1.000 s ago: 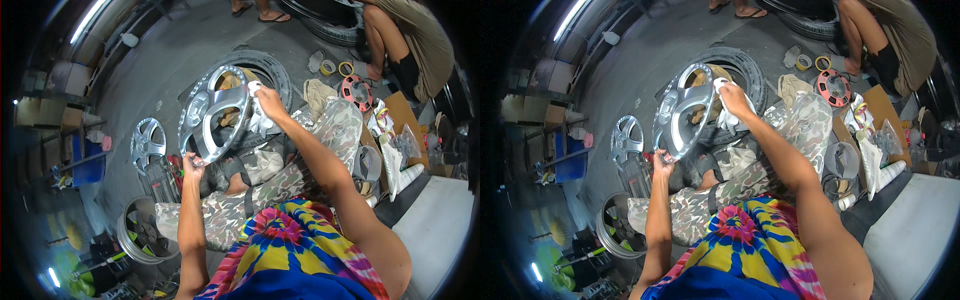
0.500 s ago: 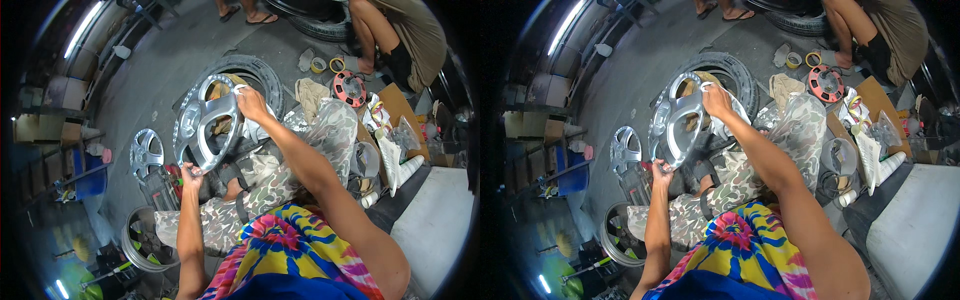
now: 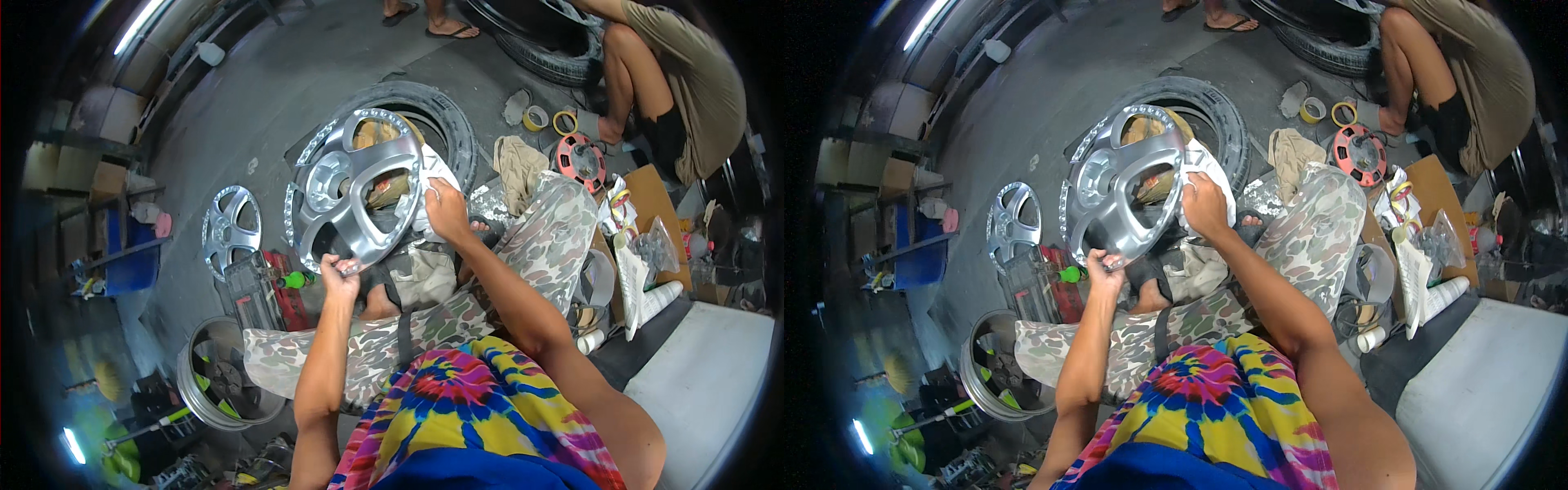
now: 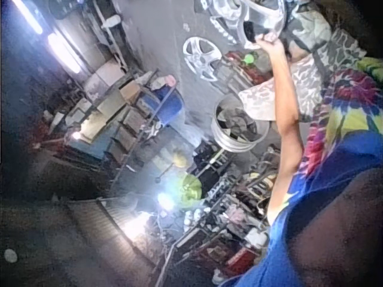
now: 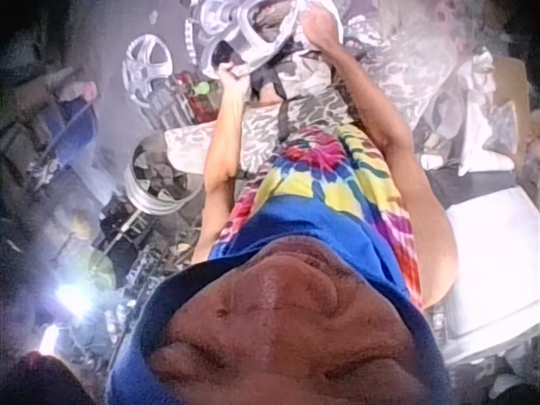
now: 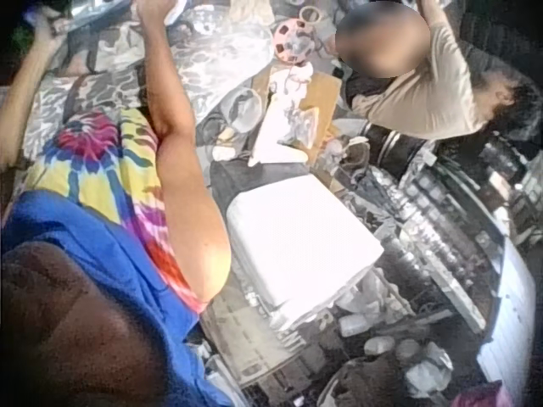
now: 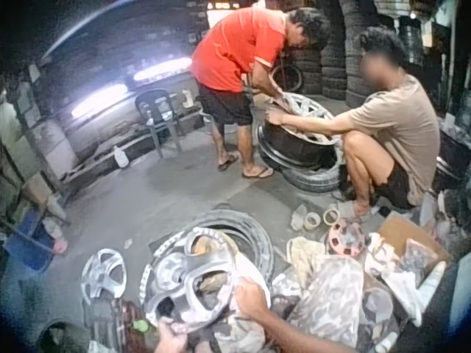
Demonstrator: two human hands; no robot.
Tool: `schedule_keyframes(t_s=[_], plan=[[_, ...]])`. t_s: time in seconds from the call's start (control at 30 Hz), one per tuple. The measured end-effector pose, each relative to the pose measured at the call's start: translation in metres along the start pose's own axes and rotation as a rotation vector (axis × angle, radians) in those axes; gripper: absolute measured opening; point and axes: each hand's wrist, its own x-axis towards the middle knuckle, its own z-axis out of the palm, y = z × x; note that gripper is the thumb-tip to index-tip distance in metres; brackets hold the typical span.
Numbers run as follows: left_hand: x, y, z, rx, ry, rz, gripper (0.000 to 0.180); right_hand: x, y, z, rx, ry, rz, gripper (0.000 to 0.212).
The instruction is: The person cleans a silver wheel rim by spraying liquid from a green bottle and wiping the surface with a white cloth. They repeatedly apply the liquid and wipe different sections of the rim, occasionally lifting and rotating the rim to access other areas.
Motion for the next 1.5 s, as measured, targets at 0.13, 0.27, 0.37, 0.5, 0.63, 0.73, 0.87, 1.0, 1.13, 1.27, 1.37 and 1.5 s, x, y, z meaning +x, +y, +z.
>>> schedule_keyframes(t_s=[0.13, 0.27, 0.37, 0.5, 0.63, 0.73, 0.87, 1.0, 1.13, 1.27, 1.37, 1.5], plan=[[0.002, -0.052, 0.013, -0.03, 0.004, 0.097, 0.029, -0.005, 0.027, -0.006, -0.098, -0.065, 0.054, 0.039], [0.001, -0.107, 0.023, -0.076, 0.058, 0.213, 0.021, -0.029, 0.019, -0.012, -0.18, -0.237, 0.28, 0.043], [0.005, -0.125, 0.034, -0.087, 0.033, 0.215, 0.016, -0.041, 0.048, -0.013, -0.103, -0.311, 0.341, 0.036], [0.008, -0.147, 0.037, -0.097, 0.087, 0.206, 0.009, -0.052, 0.021, -0.037, 0.212, -0.561, 0.529, 0.028], [-0.01, -0.176, 0.056, 0.013, -0.165, -0.016, 0.026, -0.064, 0.032, -0.1, 0.267, -0.549, 0.569, 0.024], [0.001, -0.197, 0.067, -0.017, -0.197, -0.087, 0.029, -0.056, 0.009, -0.152, 0.312, -0.494, 0.745, 0.023], [0.0, -0.218, 0.091, -0.098, -0.165, -0.149, 0.026, -0.032, -0.041, -0.18, 0.545, -0.335, 0.763, 0.014], [-0.011, -0.231, 0.127, -0.168, -0.203, -0.191, 0.049, -0.025, -0.062, -0.179, 0.705, -0.312, 0.647, 0.016], [-0.01, -0.244, 0.148, -0.219, -0.295, -0.246, 0.071, -0.026, -0.062, -0.175, 0.809, -0.278, 0.609, 0.017], [-0.007, -0.251, 0.128, -0.234, -0.276, -0.351, 0.057, -0.027, -0.042, -0.178, 0.949, -0.201, 0.599, 0.018], [-0.013, -0.25, 0.115, -0.121, -0.304, -0.325, 0.048, -0.032, -0.03, -0.177, 1.042, -0.23, 0.61, 0.02], [0.016, -0.244, 0.094, 0.154, -0.399, -0.339, 0.05, -0.034, -0.031, -0.166, 1.115, -0.307, 0.632, 0.024]])
